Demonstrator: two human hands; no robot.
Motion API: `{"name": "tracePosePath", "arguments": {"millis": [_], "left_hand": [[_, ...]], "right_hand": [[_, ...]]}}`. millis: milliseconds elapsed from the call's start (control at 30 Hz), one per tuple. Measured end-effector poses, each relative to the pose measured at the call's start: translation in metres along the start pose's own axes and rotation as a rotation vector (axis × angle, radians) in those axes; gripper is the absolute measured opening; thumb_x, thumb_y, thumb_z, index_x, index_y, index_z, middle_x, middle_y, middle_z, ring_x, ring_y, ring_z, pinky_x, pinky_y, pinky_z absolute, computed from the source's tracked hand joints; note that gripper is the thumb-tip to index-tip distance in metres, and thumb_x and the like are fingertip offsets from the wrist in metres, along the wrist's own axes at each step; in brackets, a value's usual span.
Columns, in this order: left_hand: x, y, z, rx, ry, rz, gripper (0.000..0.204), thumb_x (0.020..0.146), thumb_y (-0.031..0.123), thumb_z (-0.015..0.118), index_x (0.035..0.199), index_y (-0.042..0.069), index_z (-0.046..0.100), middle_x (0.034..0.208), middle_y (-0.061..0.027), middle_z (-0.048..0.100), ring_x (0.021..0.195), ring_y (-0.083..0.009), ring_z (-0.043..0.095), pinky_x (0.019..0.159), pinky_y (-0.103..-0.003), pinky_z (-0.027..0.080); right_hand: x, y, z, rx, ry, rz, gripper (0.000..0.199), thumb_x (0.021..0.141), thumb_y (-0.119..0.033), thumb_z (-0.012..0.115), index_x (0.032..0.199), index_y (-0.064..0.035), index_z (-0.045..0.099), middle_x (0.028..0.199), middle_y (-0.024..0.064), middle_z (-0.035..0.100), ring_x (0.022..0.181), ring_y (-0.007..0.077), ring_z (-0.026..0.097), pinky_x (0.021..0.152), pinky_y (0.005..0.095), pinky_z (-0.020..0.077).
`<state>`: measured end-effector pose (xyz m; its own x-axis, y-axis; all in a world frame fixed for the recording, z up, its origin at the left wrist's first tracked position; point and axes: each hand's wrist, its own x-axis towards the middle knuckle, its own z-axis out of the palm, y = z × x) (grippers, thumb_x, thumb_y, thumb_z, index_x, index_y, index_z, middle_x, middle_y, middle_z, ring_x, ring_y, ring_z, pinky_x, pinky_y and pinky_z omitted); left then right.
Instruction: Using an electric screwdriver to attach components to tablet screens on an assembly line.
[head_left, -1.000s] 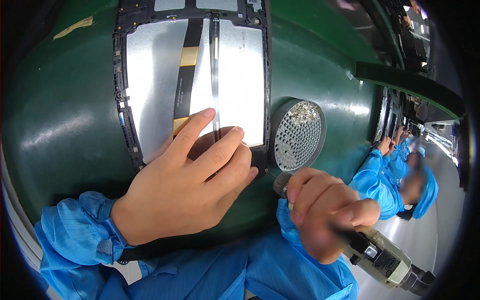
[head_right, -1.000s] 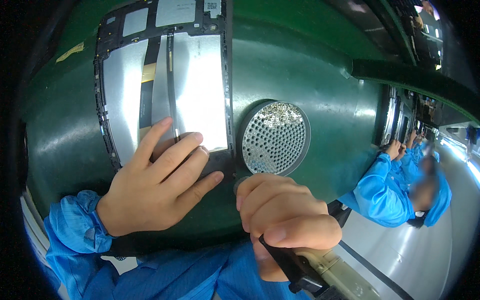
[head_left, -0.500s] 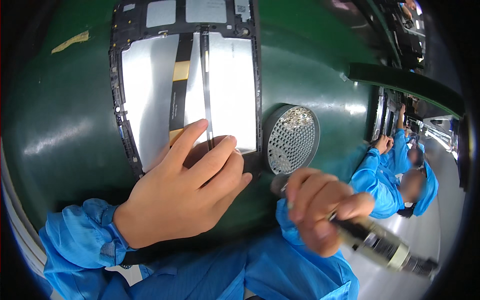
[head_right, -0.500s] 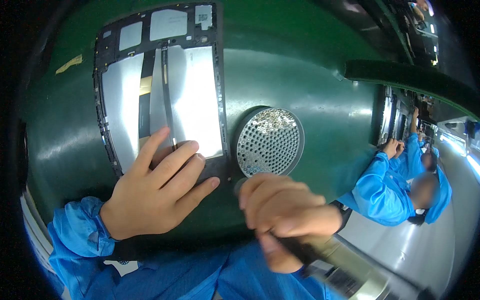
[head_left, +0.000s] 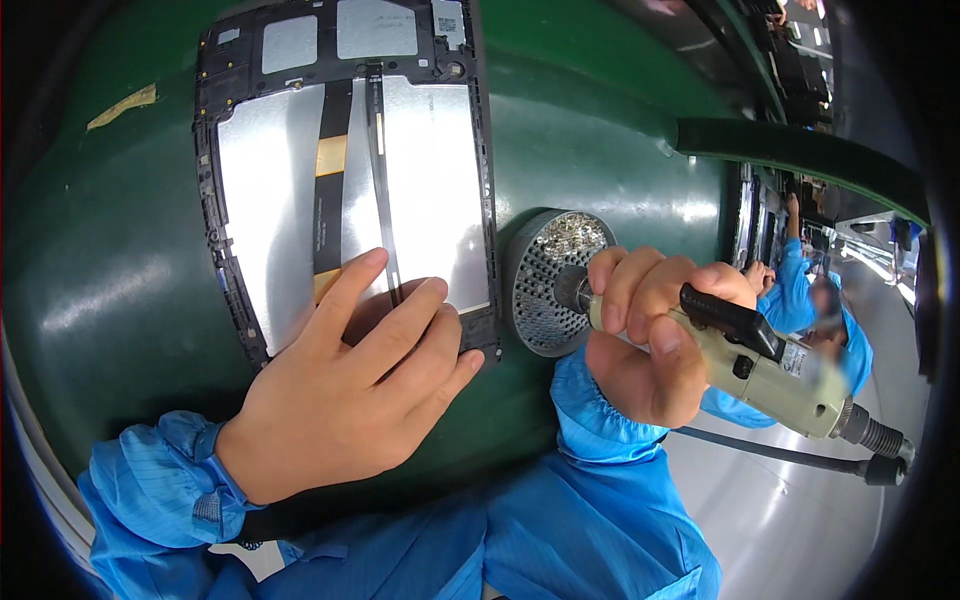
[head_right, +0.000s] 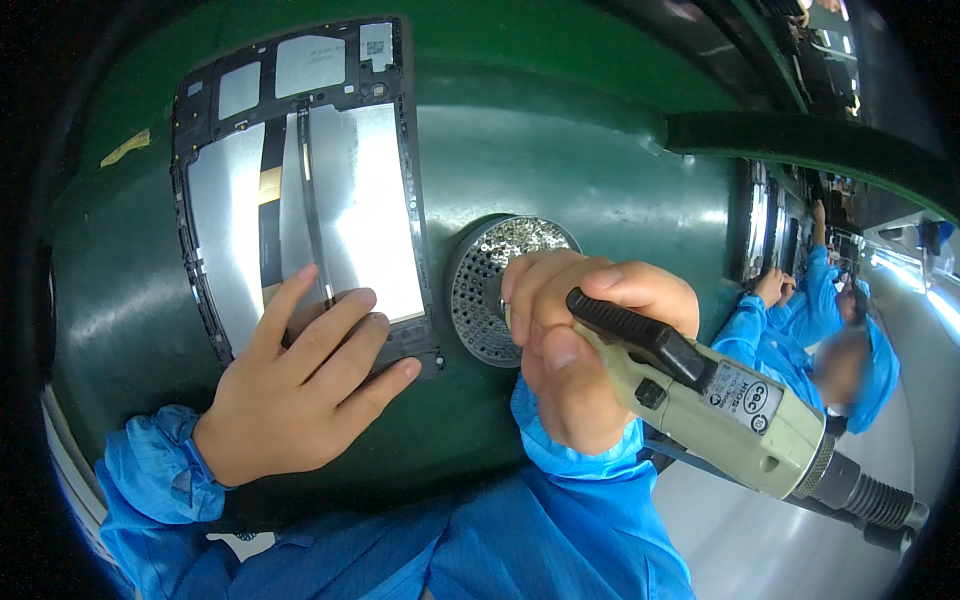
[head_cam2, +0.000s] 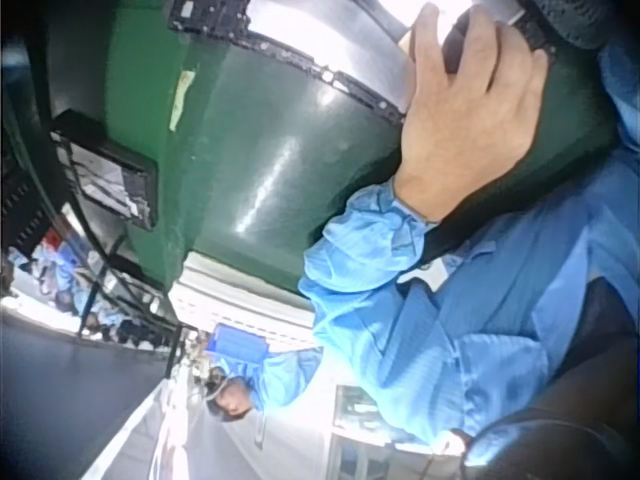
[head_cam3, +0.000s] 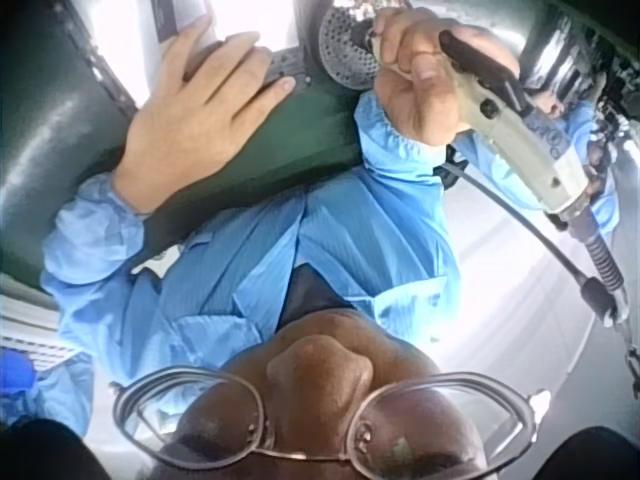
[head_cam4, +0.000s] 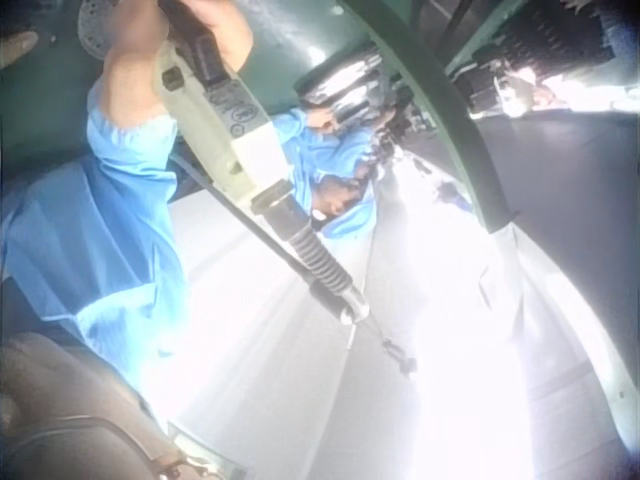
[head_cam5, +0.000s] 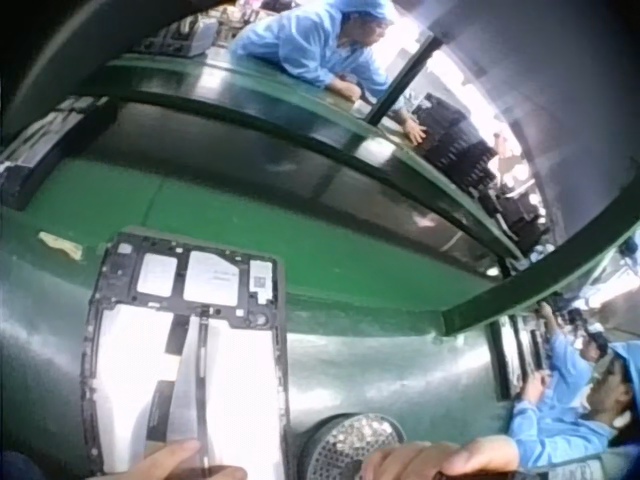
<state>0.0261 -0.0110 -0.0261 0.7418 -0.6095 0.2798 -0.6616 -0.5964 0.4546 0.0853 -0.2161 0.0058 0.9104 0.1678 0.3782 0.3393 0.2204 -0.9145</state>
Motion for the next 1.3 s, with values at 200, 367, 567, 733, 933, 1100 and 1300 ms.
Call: {"name": "tracePosePath", "arguments": {"millis": [200,367,567,733,933,1100,1300], "left_hand": [[-0.001,-0.001,0.002,0.010,0.019,-0.004,0.024,0.076,0.013,0.065,0.100,0.015,0.067,0.102,-0.0099,0.059,0.109,-0.0273,0.055,0.104,-0.057,0.031],[-0.002,0.001,0.004,0.005,0.036,-0.004,0.025,0.076,0.013,0.064,0.100,0.016,0.068,0.102,-0.0095,0.060,0.109,-0.0270,0.056,0.104,-0.057,0.031],[-0.003,-0.002,0.003,0.006,0.016,0.008,0.022,0.077,0.013,0.064,0.098,0.014,0.069,0.103,-0.0099,0.060,0.109,-0.0275,0.055,0.104,-0.057,0.031],[-0.006,-0.004,-0.001,-0.017,0.076,0.050,0.017,0.073,0.011,0.068,0.089,0.009,0.070,0.095,-0.0113,0.062,0.105,-0.0289,0.058,0.100,-0.057,0.038],[-0.010,-0.009,-0.002,-0.181,0.175,0.108,0.013,0.065,0.008,0.070,0.075,0.001,0.067,0.082,-0.0115,0.061,0.096,-0.0288,0.060,0.091,-0.053,0.047],[-0.012,-0.013,0.001,-0.239,0.179,0.127,0.011,0.062,0.007,0.070,0.069,0.000,0.064,0.075,-0.0101,0.056,0.091,-0.0284,0.060,0.089,-0.049,0.049],[-0.013,-0.010,0.002,-0.248,0.277,0.095,0.011,0.060,0.008,0.068,0.067,0.001,0.062,0.073,-0.0086,0.055,0.090,-0.0283,0.059,0.089,-0.048,0.049]], "right_hand": [[0.000,0.005,0.002,-0.006,-0.002,0.006,0.036,0.078,-0.003,0.056,0.112,-0.0049,0.043,0.064,0.0070,0.048,0.058,0.0189,0.049,0.063,0.0398,0.0439],[0.000,0.005,0.002,-0.004,0.002,0.010,0.035,0.077,-0.002,0.056,0.110,-0.0049,0.043,0.064,0.0073,0.049,0.057,0.0191,0.049,0.062,0.0400,0.0444],[-0.003,0.007,0.005,-0.047,0.018,0.014,0.035,0.077,-0.002,0.058,0.108,-0.0050,0.044,0.063,0.0075,0.050,0.056,0.0191,0.050,0.061,0.0403,0.0446],[-0.004,-0.001,0.009,-0.096,0.064,-0.024,0.036,0.079,-0.007,0.060,0.111,-0.0067,0.044,0.064,0.0067,0.049,0.056,0.0193,0.050,0.061,0.0389,0.0443],[-0.013,-0.040,0.022,-0.038,-0.098,-0.028,0.035,0.080,-0.010,0.061,0.110,-0.0122,0.044,0.061,0.0010,0.049,0.055,0.0180,0.054,0.055,0.0356,0.0440],[-0.028,-0.029,0.050,-0.066,-0.177,0.024,0.031,0.080,-0.009,0.060,0.106,-0.0127,0.045,0.062,0.0013,0.049,0.055,0.0146,0.052,0.054,0.0319,0.0431],[-0.029,-0.026,0.058,-0.073,-0.207,0.022,0.032,0.079,-0.006,0.061,0.105,-0.0112,0.043,0.063,0.0022,0.050,0.052,0.0149,0.052,0.053,0.0323,0.0440]]}}
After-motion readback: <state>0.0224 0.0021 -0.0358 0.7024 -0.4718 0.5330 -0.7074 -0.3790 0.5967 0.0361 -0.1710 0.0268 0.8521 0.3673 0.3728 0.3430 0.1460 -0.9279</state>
